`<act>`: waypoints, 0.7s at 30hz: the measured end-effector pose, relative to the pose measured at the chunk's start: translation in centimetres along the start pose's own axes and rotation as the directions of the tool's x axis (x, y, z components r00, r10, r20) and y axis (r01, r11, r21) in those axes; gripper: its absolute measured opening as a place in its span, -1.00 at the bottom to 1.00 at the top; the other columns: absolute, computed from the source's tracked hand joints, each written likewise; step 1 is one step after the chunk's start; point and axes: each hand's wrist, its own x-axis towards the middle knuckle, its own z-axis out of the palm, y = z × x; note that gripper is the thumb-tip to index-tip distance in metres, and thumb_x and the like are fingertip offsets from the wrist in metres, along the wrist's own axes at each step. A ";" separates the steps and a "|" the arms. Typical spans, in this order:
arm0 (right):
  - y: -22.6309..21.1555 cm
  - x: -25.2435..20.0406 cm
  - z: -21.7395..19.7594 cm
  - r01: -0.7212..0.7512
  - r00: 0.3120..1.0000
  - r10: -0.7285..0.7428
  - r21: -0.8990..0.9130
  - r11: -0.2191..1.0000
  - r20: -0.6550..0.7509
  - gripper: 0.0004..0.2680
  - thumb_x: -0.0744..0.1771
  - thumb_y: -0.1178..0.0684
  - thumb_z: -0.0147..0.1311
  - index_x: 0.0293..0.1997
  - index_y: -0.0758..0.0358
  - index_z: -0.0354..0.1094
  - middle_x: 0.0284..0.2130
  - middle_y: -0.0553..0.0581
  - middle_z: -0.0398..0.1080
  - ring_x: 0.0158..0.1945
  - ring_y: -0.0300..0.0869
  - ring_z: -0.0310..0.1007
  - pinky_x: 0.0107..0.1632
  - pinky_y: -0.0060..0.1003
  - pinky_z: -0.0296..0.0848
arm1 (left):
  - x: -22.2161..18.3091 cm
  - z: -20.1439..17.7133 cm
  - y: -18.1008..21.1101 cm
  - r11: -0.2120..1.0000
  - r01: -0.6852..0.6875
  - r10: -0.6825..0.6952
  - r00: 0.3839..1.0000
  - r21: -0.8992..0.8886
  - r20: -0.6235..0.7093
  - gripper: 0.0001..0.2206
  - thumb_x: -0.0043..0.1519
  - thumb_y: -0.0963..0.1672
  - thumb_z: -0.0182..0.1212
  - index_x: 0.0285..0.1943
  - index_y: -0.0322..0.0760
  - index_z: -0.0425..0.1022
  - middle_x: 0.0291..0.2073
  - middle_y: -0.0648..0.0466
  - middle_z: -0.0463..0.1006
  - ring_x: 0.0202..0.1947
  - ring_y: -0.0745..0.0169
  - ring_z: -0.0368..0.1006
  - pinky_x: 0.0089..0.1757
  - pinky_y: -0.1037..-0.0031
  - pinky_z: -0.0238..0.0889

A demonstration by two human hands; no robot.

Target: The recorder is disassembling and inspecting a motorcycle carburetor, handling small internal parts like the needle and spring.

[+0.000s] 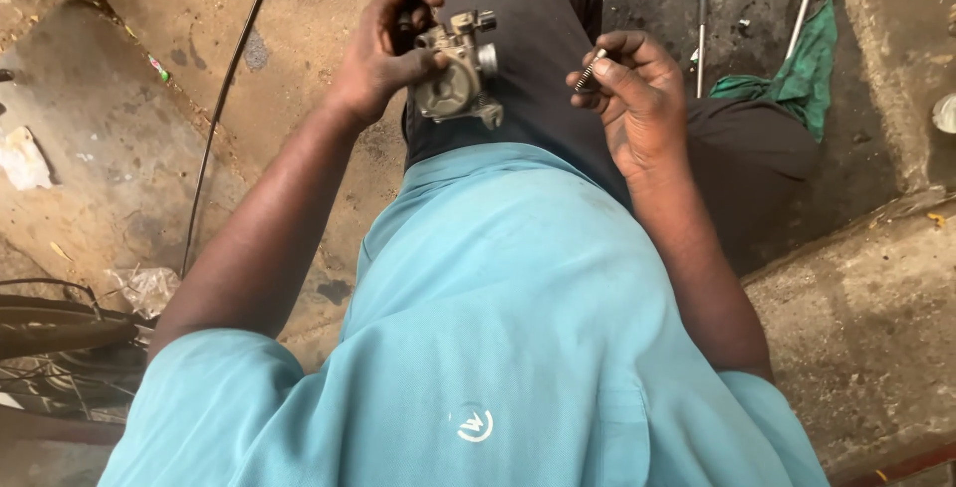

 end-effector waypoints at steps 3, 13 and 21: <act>0.0 -0.2 -0.5 -0.026 0.999 0.027 0.053 0.998 -0.024 -0.89 0.38 0.26 0.14 0.00 0.31 0.41 -0.21 0.16 0.52 -0.14 -0.08 0.63 -0.16 -0.22 0.66 | 0.7 0.5 0.2 0.973 0.030 -0.028 1.000 0.230 -0.011 -0.55 0.13 -0.17 0.41 0.16 -0.20 0.32 -0.14 0.05 0.44 -0.10 0.18 0.49 0.04 0.30 0.51; -0.3 -0.7 -0.7 -0.038 0.998 0.040 0.038 0.999 -0.057 -0.88 0.39 0.25 0.13 0.02 0.31 0.44 -0.21 0.14 0.53 -0.16 -0.11 0.62 -0.18 -0.24 0.65 | 5.3 0.3 0.9 0.595 -0.074 0.115 0.993 0.800 0.006 -0.39 0.28 0.22 0.40 0.02 -0.41 0.67 -0.21 -0.23 0.68 -0.24 0.01 0.64 -0.23 0.26 0.51; -0.2 -0.8 -0.7 -0.044 0.998 0.044 0.000 0.999 -0.051 -0.88 0.40 0.23 0.16 0.04 0.30 0.45 -0.20 0.12 0.52 -0.15 -0.13 0.60 -0.16 -0.25 0.63 | 5.5 0.8 2.6 0.679 0.163 -0.122 0.987 0.716 -0.108 -0.37 0.25 0.23 0.29 -0.30 -0.46 0.62 -0.60 -0.11 0.58 -0.58 0.16 0.62 -0.51 0.43 0.52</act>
